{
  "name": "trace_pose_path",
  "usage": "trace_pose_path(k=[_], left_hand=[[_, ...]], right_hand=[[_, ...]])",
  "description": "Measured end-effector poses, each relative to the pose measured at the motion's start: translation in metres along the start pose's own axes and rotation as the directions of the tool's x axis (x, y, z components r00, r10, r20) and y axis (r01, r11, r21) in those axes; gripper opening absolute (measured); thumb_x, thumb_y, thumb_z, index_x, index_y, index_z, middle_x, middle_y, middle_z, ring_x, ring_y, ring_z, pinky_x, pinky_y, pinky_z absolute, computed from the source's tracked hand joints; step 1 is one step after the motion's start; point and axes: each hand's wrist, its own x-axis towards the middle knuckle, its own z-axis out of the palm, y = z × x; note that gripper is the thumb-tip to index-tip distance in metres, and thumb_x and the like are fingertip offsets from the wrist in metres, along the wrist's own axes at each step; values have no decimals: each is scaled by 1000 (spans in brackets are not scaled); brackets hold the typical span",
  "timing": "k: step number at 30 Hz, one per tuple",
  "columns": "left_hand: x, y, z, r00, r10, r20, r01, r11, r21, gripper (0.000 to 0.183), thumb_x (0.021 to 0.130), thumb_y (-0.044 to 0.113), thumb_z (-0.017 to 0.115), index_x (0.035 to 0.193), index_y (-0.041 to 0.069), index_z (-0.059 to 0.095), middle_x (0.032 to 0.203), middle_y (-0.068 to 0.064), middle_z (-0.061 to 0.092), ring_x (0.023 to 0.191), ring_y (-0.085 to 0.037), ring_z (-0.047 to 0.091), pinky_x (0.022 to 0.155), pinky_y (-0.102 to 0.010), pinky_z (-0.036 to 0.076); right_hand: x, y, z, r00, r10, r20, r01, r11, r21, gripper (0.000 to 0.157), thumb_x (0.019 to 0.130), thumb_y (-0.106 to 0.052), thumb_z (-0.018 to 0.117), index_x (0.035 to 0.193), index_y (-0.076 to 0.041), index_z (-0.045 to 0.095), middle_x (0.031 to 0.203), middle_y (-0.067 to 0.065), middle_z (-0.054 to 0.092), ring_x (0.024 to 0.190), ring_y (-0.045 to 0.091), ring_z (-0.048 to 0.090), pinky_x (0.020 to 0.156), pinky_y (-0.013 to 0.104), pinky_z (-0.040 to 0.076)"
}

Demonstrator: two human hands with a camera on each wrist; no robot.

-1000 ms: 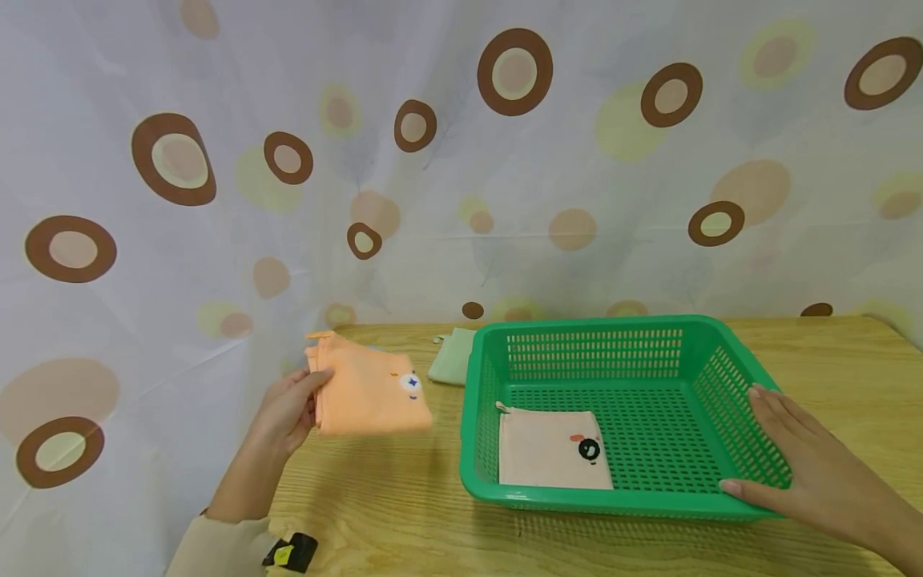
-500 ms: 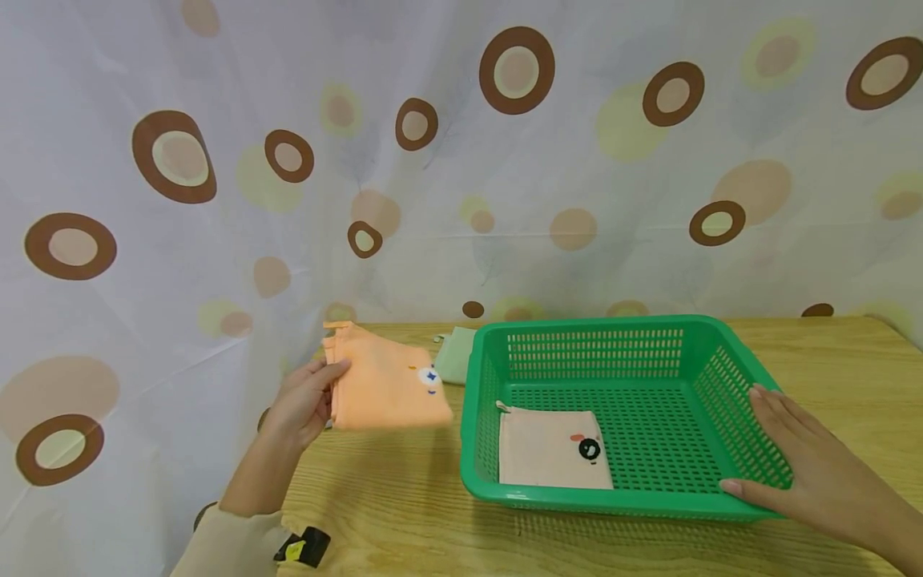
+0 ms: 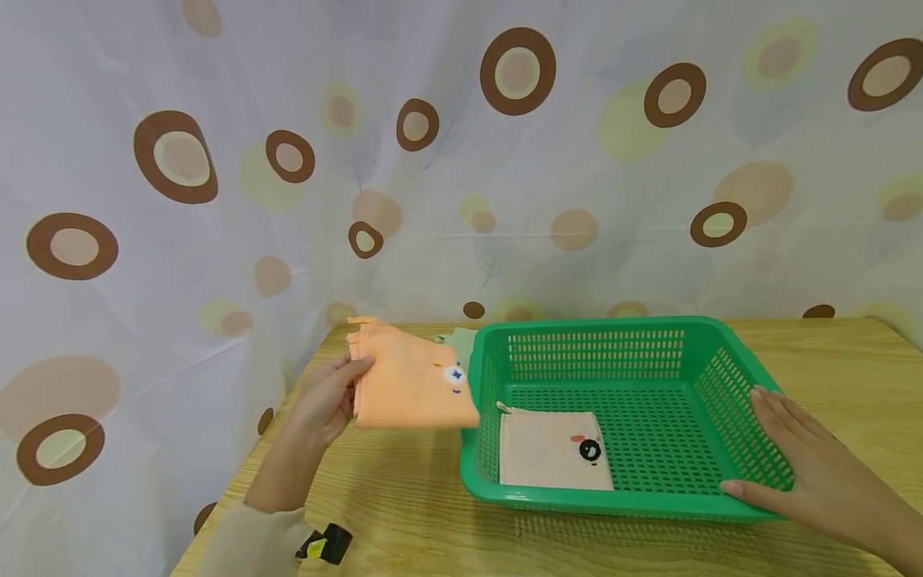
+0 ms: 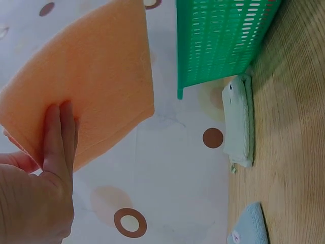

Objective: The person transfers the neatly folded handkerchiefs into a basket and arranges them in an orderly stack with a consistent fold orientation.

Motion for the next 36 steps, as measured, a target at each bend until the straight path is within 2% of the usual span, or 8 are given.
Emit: trace_pose_path(k=[5, 10, 16, 20, 22, 29, 33, 36], left_hand=[[4, -4, 7, 1000, 5, 1, -5, 1000, -5, 10, 98, 10, 43, 101, 2, 49, 65, 8, 60, 55, -2, 60, 52, -14, 50], [7, -7, 14, 1000, 0, -13, 0, 1000, -19, 9, 97, 9, 43, 98, 4, 50, 63, 8, 59, 53, -2, 58, 50, -13, 48], [11, -11, 21, 1000, -5, -15, 5, 1000, -14, 17, 97, 9, 42, 110, -1, 47, 65, 8, 60, 53, -2, 57, 50, -13, 47], [13, -13, 26, 1000, -1, 9, 1, 1000, -10, 29, 98, 10, 40, 123, -5, 42, 69, 9, 60, 55, -1, 58, 52, -13, 48], [14, -15, 30, 1000, 1, 15, -1, 1000, -16, 30, 98, 10, 40, 124, -6, 41, 69, 9, 60, 55, -1, 58, 51, -13, 48], [18, -21, 42, 999, 9, 47, -8, 1000, -30, 22, 98, 10, 41, 114, -4, 45, 69, 8, 60, 55, -1, 58, 52, -14, 48], [21, -25, 48, 998, 6, 69, -3, 999, -41, 13, 98, 10, 42, 104, 1, 49, 66, 8, 58, 53, -1, 55, 50, -14, 46], [22, -28, 54, 997, -3, 74, 6, 999, -39, 12, 97, 11, 43, 102, 2, 50, 66, 7, 58, 52, -2, 54, 50, -14, 45]], right_hand=[[0, 1, 0, 1000, 4, 2, -4, 1000, -6, 107, 80, -44, 68, 146, 5, 0, 153, 25, -6, 140, 33, -21, 109, 50, -21], [1, 2, 1, 1000, 16, 19, -16, 1000, -2, 107, 80, -44, 67, 146, 5, -1, 153, 26, -7, 140, 37, -19, 109, 53, -20], [1, 2, 1, 1000, 16, 17, -16, 1000, -2, 107, 80, -44, 67, 146, 6, -1, 153, 26, -7, 140, 37, -19, 109, 52, -21], [1, 1, 0, 1000, 8, 7, -8, 1000, 2, 107, 80, -43, 68, 146, 6, 0, 153, 25, -7, 140, 35, -20, 109, 49, -22], [0, 1, 0, 1000, 7, 5, -7, 1000, 5, 106, 80, -43, 68, 146, 6, 0, 153, 25, -7, 140, 35, -19, 109, 48, -22], [1, 1, -1, 999, 24, 33, -24, 1000, 10, 107, 81, -44, 67, 146, 6, -2, 152, 26, -7, 139, 38, -20, 109, 53, -21], [1, 1, 0, 1000, 13, 24, -13, 1000, 1, 107, 80, -44, 67, 146, 6, -1, 153, 26, -7, 139, 34, -22, 109, 51, -22], [0, 1, 1, 1000, 1, 10, -1, 1000, -9, 107, 80, -43, 68, 146, 6, 0, 153, 25, -8, 140, 32, -22, 109, 48, -23]])
